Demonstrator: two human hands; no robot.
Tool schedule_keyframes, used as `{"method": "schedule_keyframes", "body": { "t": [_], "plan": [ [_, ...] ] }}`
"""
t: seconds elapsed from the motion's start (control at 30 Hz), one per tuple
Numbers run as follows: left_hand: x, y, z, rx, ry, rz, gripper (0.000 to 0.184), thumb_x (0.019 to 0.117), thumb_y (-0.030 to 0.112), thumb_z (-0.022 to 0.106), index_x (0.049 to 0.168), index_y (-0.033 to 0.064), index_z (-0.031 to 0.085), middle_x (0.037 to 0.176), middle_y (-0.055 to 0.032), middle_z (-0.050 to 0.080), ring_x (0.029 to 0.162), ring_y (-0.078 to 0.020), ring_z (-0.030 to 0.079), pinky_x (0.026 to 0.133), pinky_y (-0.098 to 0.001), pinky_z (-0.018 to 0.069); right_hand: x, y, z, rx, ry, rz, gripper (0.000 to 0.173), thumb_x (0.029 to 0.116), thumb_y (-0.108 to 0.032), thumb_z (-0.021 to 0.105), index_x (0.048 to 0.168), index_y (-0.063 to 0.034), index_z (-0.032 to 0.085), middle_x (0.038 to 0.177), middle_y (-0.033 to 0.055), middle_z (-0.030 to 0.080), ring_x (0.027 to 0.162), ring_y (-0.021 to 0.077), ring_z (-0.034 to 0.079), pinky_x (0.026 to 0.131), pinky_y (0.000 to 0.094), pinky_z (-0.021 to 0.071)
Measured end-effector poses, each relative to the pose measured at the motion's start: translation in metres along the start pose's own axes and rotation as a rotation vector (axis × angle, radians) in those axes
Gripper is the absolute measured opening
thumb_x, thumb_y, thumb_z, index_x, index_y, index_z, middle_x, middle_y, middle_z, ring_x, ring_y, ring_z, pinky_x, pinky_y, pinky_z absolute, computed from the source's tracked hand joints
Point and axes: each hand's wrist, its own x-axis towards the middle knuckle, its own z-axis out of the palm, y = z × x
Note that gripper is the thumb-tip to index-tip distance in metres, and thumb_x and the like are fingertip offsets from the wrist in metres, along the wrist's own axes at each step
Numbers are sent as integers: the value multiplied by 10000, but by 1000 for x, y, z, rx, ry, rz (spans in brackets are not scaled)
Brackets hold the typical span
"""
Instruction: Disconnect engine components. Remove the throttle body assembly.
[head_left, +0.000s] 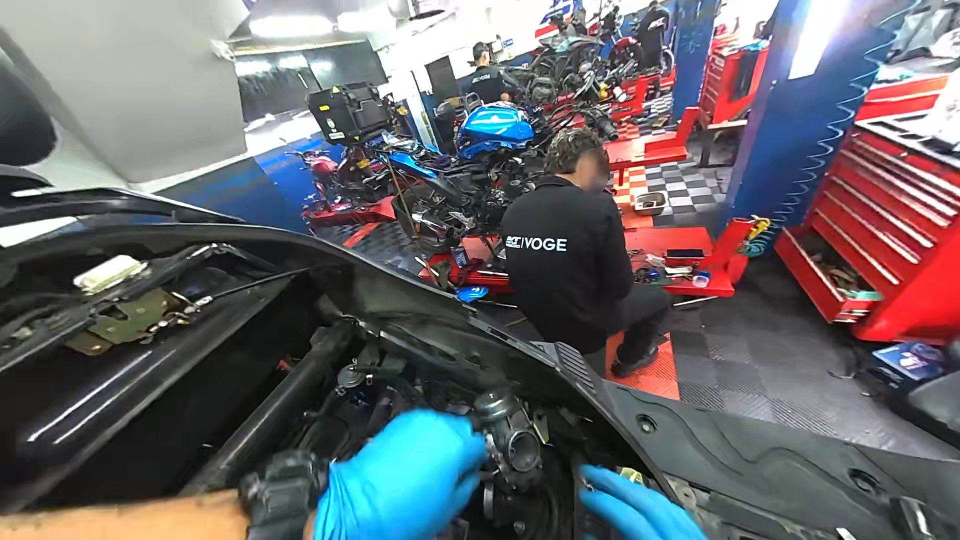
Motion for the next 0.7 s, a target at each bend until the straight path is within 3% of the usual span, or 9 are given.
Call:
{"method": "schedule_keyframes", "body": {
  "t": [0.1, 0.17, 0.23, 0.33, 0.47, 0.63, 0.7],
  "plan": [
    [-4, 5, 21, -67, -207, -108, 392, 1048, 284, 555, 1402, 131, 623, 1184, -174, 719, 1093, -382, 696, 916, -616, 537, 55, -2, 52, -118, 40, -137, 464, 933, -233, 683, 1388, -145, 648, 1457, 87, 609, 1327, 278, 592, 1054, 488, 515],
    [0, 6, 25, -144, -288, -156, 471, 1049, 279, 559, 1508, 174, 534, 1212, -181, 714, 1120, -385, 686, 966, -617, 514, 72, 2, 75, -161, 41, -134, 620, 844, -239, 740, 1448, -202, 602, 1495, 82, 575, 1336, 311, 580, 1011, 528, 533],
    [5, 6, 29, -204, -325, -201, 511, 1043, 282, 567, 1541, 195, 491, 1134, -189, 725, 1059, -391, 693, 944, -617, 514, 81, 4, 81, -171, -56, -65, 673, 842, -214, 747, 1488, -230, 560, 1547, 104, 519, 1369, 357, 542, 1014, 570, 509],
    [12, 11, 35, -196, -334, -276, 466, 1055, 318, 550, 1488, 147, 530, 1079, -203, 724, 1030, -404, 698, 917, -614, 526, 85, 9, 81, -166, -102, -19, 594, 861, -193, 726, 1441, -238, 609, 1544, 100, 522, 1354, 349, 557, 1014, 560, 514],
    [20, 16, 42, -74, -249, -293, 349, 1088, 328, 457, 1185, 59, 658, 936, -188, 720, 934, -390, 717, 823, -594, 551, 86, 11, 81, -135, -80, -19, 441, 868, -184, 721, 1305, -154, 682, 1504, 117, 557, 1307, 318, 600, 983, 500, 551],
    [15, 15, 45, -18, -209, -280, 323, 1078, 306, 480, 1121, 48, 670, 897, -188, 719, 891, -395, 724, 774, -589, 558, 82, 10, 87, -125, -35, 1, 303, 910, -171, 677, 1193, -63, 699, 1491, 135, 565, 1253, 295, 645, 937, 406, 588],
    [1, 7, 51, 35, -312, -314, 303, 1056, 301, 521, 1130, 61, 691, 928, -204, 728, 918, -426, 720, 794, -629, 555, 81, 11, 87, -125, 18, 41, 287, 901, -163, 680, 1162, -46, 707, 1467, 141, 587, 1205, 289, 677, 896, 397, 606]
  ]
}}
